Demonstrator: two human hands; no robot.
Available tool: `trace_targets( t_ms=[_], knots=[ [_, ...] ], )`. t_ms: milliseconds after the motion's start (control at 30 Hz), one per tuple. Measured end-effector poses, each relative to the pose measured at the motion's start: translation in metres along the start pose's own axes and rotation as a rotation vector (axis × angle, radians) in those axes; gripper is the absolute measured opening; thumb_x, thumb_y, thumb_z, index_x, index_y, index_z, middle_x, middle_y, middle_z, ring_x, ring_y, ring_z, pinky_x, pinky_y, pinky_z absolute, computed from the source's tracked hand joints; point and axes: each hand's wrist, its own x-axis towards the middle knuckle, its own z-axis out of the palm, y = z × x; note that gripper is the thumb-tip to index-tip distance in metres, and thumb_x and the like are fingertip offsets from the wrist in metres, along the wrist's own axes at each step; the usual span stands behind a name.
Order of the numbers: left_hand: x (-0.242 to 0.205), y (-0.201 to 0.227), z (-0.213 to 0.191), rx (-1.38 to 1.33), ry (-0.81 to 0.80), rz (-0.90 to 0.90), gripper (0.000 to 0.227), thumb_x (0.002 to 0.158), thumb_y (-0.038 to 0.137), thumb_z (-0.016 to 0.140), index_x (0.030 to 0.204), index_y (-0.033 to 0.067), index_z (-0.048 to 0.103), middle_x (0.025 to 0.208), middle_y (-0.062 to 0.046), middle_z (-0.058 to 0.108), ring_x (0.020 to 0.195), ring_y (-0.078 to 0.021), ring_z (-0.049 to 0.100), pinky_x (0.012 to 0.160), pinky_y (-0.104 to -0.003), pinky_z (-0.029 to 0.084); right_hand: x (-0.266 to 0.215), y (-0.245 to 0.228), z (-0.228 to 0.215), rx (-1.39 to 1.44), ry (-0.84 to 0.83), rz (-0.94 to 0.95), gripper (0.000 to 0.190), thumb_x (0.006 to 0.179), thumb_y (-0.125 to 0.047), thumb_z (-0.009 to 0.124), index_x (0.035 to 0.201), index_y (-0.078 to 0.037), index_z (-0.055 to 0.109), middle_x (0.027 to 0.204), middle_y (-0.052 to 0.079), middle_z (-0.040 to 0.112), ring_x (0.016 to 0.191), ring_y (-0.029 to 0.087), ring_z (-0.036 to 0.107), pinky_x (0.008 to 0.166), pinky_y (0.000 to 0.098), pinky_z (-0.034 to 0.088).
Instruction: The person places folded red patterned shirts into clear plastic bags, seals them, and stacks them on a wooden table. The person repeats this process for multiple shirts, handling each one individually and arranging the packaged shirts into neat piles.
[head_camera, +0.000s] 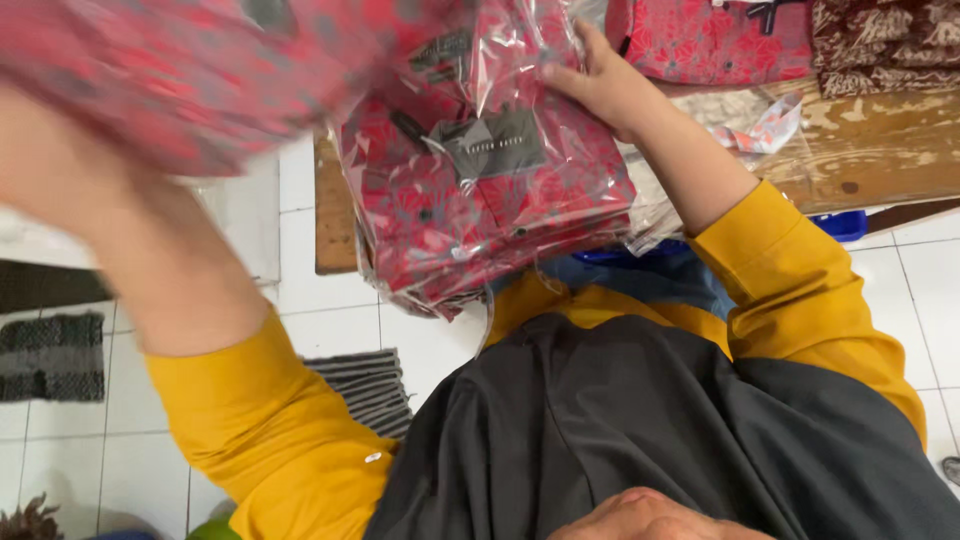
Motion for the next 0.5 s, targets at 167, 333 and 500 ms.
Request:
trace_targets(
  t_ms=[167, 333, 500],
  knots=[
    [-0.155, -0.006, 0.032, -0.070, -0.194, -0.513, 0.019, 0.101, 0.002, 0.067, 0.113, 0.0042, 0.053, 0.106, -0.004, 0.061, 0.098, -0.0092, 0.056, 0.093, -0.025, 0.048, -0.016, -0.030, 0.001, -0.040, -0.035, 0.067, 0.086, 0.080, -0.021, 0.075, 0.148, -0.014, 0.022, 0.129, 0.006, 0.063, 0.108, 0.020, 0.067, 0.086, 0.0393, 0.060],
    [-0.164, -0.028, 0.003, -0.256, -0.174, -0.688, 0.020, 0.104, 0.002, 0.064, 0.118, 0.0004, 0.049, 0.112, -0.010, 0.065, 0.098, -0.0132, 0.063, 0.093, -0.031, 0.055, -0.017, -0.048, -0.008, 0.519, -0.027, 0.281, 0.051, 0.090, -0.043, 0.061, 0.125, -0.005, 0.059, 0.113, 0.011, 0.075, 0.099, 0.024, 0.073, 0.087, 0.0412, 0.061],
    [-0.150, -0.001, 0.005, -0.325, -0.293, -0.793, 0.029, 0.102, 0.002, 0.063, 0.125, 0.0032, 0.046, 0.120, -0.012, 0.066, 0.106, -0.0150, 0.066, 0.098, -0.033, 0.056, -0.025, -0.045, -0.025, 0.412, -0.102, 0.179, 0.037, 0.106, -0.030, 0.061, 0.130, -0.002, 0.064, 0.121, 0.005, 0.073, 0.107, 0.015, 0.070, 0.094, 0.0307, 0.057]
  ],
)
